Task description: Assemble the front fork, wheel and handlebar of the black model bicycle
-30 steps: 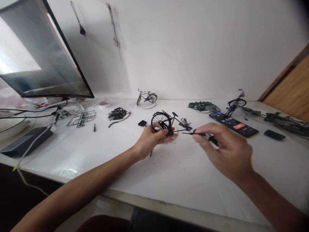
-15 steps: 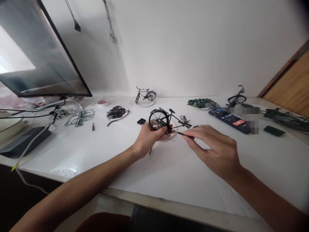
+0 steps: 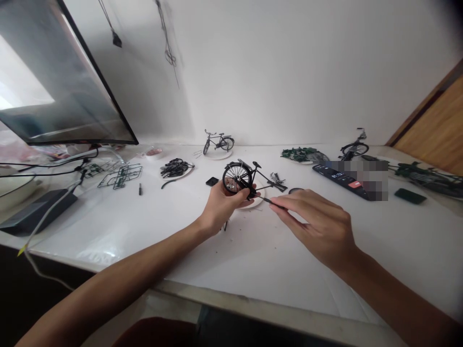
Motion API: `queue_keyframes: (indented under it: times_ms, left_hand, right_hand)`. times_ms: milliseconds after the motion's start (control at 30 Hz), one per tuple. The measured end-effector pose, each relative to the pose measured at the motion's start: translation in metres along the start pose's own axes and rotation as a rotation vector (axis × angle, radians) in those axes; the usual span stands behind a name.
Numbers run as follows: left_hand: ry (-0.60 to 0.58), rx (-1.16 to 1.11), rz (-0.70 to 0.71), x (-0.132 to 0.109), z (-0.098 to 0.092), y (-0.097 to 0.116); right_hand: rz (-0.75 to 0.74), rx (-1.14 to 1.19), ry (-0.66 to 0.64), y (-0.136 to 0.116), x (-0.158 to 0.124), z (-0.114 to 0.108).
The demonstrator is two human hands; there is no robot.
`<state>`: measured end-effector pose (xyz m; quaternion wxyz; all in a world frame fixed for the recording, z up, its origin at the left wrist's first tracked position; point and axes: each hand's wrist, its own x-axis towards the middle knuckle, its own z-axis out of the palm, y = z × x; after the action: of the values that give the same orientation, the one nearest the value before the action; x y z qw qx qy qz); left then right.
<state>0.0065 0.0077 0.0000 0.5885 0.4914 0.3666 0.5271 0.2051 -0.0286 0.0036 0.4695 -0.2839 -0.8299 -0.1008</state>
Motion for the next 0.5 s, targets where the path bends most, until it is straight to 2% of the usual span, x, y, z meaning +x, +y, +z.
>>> queue_keyframes:
  times_ms: [367,500]
  left_hand:
    - [0.020,0.064,0.015,0.0001,0.0013,0.0026]
    - [0.030,0.062,0.019,-0.0004,0.0024,0.0029]
  right_hand:
    - [-0.033,0.002,0.002,-0.0024,-0.0017,0.0014]
    - [0.133,0.007,0.058,-0.0044,-0.0006,0.0035]
